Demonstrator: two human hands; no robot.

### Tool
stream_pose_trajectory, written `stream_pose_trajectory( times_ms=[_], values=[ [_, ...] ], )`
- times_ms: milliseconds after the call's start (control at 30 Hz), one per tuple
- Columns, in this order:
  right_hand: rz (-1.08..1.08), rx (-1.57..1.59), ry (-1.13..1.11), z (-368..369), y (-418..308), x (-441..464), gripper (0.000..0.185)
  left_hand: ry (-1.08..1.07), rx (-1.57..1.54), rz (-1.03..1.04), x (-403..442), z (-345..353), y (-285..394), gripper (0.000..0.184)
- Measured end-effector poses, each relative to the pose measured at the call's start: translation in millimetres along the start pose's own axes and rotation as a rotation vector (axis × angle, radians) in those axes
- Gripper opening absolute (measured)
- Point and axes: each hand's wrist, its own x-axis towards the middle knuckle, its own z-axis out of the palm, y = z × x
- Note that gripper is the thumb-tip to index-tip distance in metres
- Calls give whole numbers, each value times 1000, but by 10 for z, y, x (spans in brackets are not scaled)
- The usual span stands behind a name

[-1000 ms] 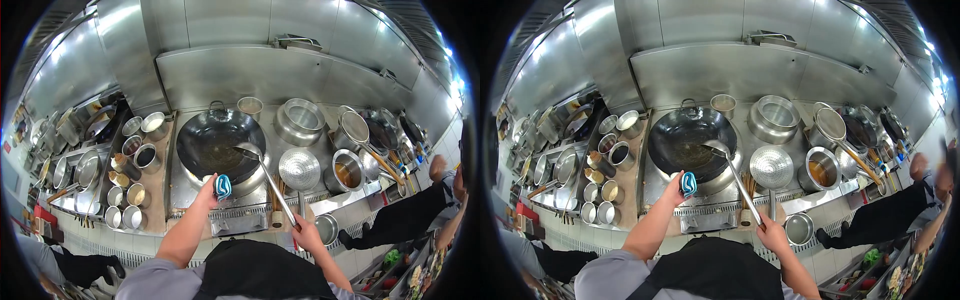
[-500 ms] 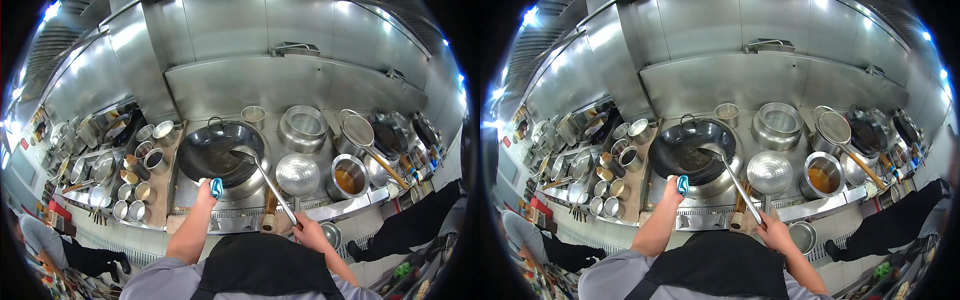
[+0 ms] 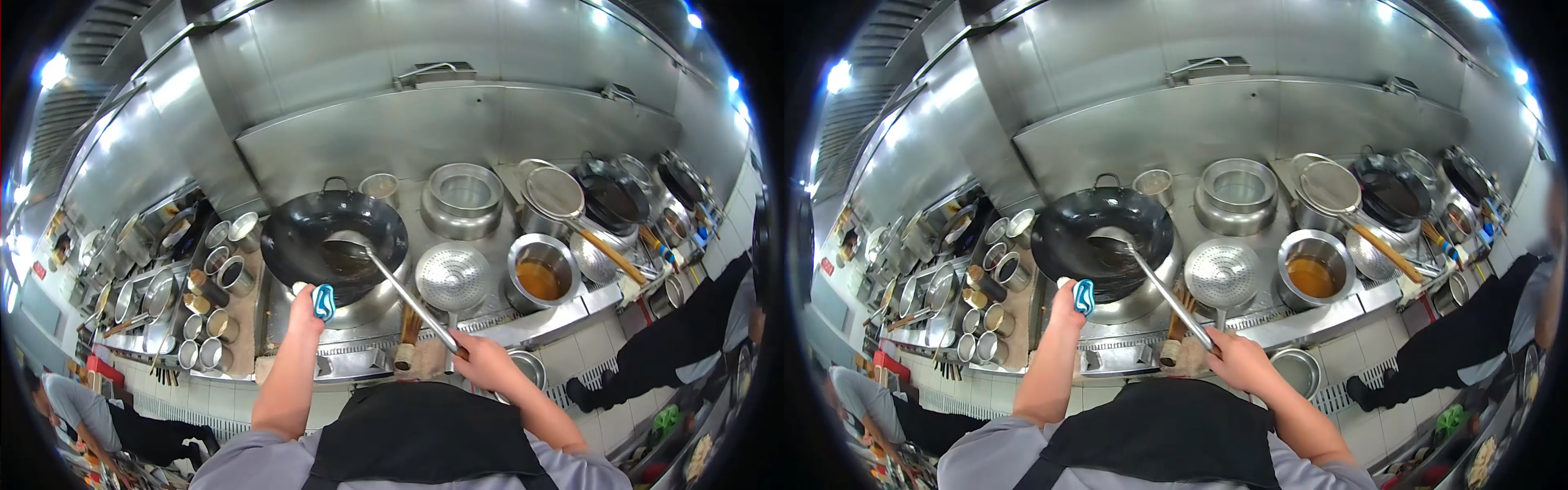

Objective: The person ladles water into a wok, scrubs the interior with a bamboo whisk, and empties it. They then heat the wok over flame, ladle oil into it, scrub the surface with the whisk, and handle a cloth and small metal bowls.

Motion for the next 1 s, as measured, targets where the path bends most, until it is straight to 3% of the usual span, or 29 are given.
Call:
stream_pose_trajectory(
  times_ms=[133,233,333,533,733,1000],
  values=[
    [-142,62,-26,-59,85,207,51,-192,20,-45,130,184,-87,15],
    [-151,77,-13,-136,108,285,52,-205,61,-49,-124,594,-164,15],
    [-96,-22,-37,-246,118,204,43,-245,74,-59,-242,897,-280,13],
    [-52,-30,120,-231,389,-63,52,-307,128,-96,-204,1405,-685,13],
    [149,9,119,-424,327,-319,54,-377,235,-73,-323,1899,-1026,11],
    [206,121,304,-370,465,-486,53,-364,352,60,-533,2503,-1403,8]
  ],
)
